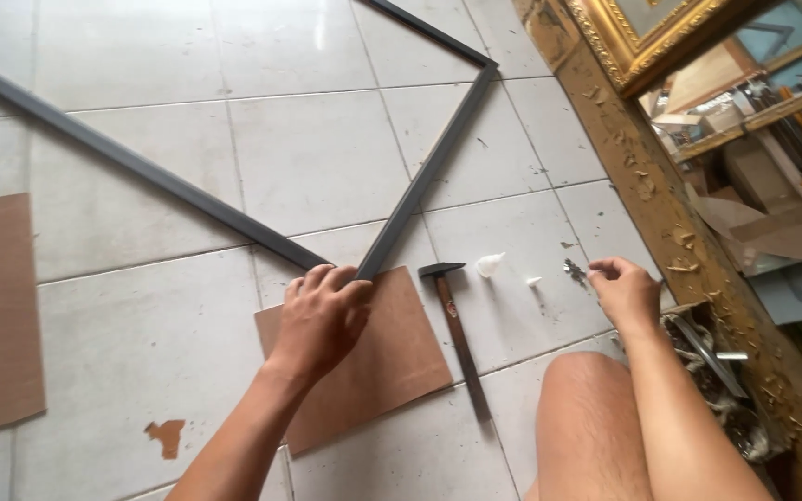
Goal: Assembling a picture frame by applying glue to the corners and hammering them together on the floor.
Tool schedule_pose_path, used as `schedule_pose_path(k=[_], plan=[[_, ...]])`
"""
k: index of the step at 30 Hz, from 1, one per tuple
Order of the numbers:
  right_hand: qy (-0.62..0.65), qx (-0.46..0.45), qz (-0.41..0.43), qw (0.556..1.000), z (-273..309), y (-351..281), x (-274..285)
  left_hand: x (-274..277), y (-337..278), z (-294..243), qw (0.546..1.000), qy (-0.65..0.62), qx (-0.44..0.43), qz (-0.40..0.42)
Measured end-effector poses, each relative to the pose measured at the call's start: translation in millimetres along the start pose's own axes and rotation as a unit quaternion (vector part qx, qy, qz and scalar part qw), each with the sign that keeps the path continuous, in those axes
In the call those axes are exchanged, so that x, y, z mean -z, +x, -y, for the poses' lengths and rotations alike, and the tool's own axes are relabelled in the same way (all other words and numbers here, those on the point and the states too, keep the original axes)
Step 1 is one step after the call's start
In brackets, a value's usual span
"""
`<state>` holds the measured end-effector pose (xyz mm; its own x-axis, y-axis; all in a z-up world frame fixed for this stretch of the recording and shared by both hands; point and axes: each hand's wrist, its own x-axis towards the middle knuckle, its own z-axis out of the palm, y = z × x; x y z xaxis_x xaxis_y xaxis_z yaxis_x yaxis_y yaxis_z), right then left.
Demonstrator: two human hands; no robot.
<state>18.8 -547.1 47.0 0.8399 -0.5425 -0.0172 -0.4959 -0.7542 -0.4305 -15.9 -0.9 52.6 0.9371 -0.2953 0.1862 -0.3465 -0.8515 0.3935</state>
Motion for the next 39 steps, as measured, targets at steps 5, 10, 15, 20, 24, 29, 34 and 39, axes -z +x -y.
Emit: schedule_pose_path(k=[5, 10, 15, 20, 24, 29, 34, 39], plan=[[-0.090, -0.021, 0.006, 0.996, 5.5, -0.7, 1.1, 6.1, 1.0, 4.8, 0.999, 0.000, 0.037, 0.000], [-0.101, -0.078, 0.021, 0.992, -0.8, -5.4, -2.2, 4.2, 0.0, 15.8, 0.999, 0.002, 0.047, -0.002], [-0.019, -0.109, 0.083, 0.990, 66.4, -46.1, 33.7, 7.9, 1.9, 17.6, 0.997, -0.043, 0.066, 0.024], [-0.056, -0.102, 0.077, 0.990, 55.9, -37.0, 23.6, 8.4, 2.1, 15.7, 0.997, -0.045, 0.058, 0.028], [-0.074, -0.096, 0.068, 0.990, 52.1, -33.1, 16.7, 9.4, 1.9, 15.6, 0.997, -0.048, 0.060, 0.026], [0.061, -0.074, -0.009, 0.995, 47.0, -35.9, 8.7, 12.0, 2.6, 11.5, 0.998, 0.005, 0.070, 0.001], [0.293, -0.009, -0.084, 0.952, 142.1, -91.9, 41.7, 11.8, 1.2, 19.0, 0.997, 0.000, 0.075, -0.025], [0.388, 0.020, 0.128, 0.912, 257.1, -159.3, 44.1, -3.3, -1.5, 36.8, 0.996, 0.026, 0.070, 0.037]])
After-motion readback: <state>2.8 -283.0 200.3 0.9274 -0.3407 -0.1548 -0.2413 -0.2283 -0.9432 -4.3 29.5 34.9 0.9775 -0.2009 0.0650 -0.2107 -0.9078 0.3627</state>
